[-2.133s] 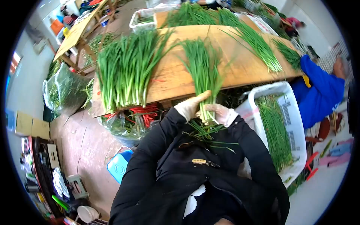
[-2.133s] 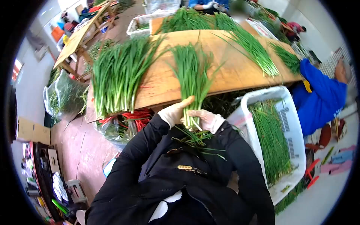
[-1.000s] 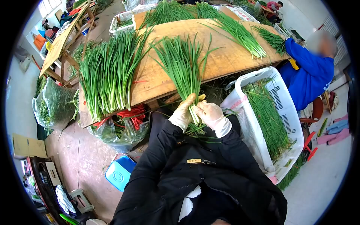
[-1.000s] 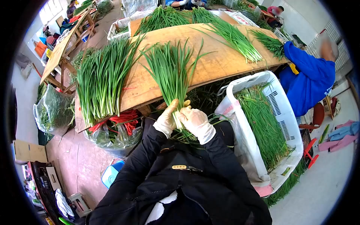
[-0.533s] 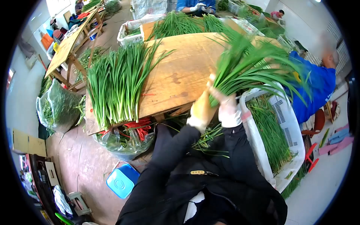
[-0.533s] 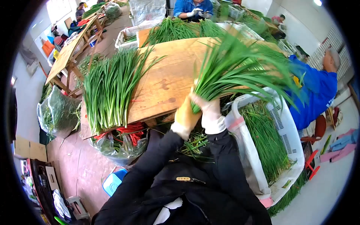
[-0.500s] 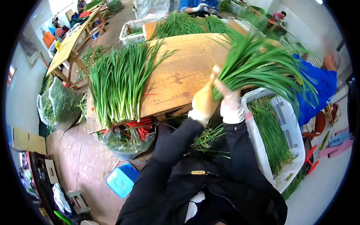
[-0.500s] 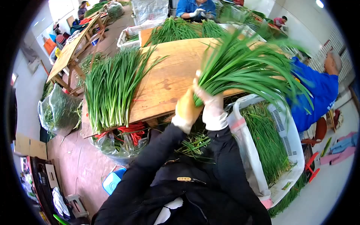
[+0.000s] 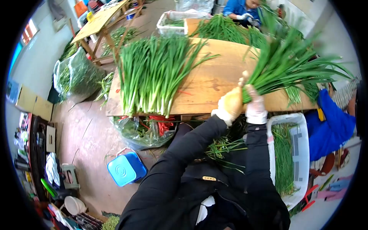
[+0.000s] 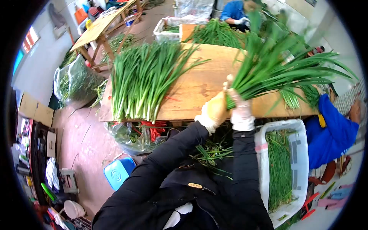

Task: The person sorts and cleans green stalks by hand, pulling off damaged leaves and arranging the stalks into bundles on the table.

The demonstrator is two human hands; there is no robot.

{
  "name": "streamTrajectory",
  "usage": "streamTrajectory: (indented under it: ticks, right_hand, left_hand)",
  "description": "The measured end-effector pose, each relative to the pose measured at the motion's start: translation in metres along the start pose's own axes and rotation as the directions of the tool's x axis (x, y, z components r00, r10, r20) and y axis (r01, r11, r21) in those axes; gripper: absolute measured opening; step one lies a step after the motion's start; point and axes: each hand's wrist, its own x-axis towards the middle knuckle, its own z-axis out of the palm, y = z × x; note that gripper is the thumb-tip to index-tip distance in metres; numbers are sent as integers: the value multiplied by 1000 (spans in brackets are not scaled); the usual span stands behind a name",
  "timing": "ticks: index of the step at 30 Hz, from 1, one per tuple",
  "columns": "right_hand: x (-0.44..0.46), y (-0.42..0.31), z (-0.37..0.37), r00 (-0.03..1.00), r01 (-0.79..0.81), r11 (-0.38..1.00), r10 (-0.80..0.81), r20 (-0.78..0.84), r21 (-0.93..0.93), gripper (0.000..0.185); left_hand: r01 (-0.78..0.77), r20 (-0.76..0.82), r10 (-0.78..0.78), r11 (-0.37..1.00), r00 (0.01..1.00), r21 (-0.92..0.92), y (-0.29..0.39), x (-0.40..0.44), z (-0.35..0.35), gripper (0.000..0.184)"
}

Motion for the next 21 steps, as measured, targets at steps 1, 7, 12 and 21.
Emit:
streamTrajectory:
  ticks: [1,7,12,21]
  right_hand:
    - [7,-17,13,998,-3,994,-4,61,113,46]
    - [57,-18,67,953,-144,953,62,296,266,55]
    - [84,55,162,800,-545,776,370,472,316,41]
    - [105,203,246,688,-632,775,545,479,26,25]
  left_hand:
    - [22,0,-22,993,1000,113,12,0,-14,28]
    - [113,-78,-90,919,993,379,12,-20,-86,39]
    - [250,-93,-234,938,968,238,-24,-46,-181,97]
    - [159,-199,-182,979,963,-128,-114,-105,-316,51]
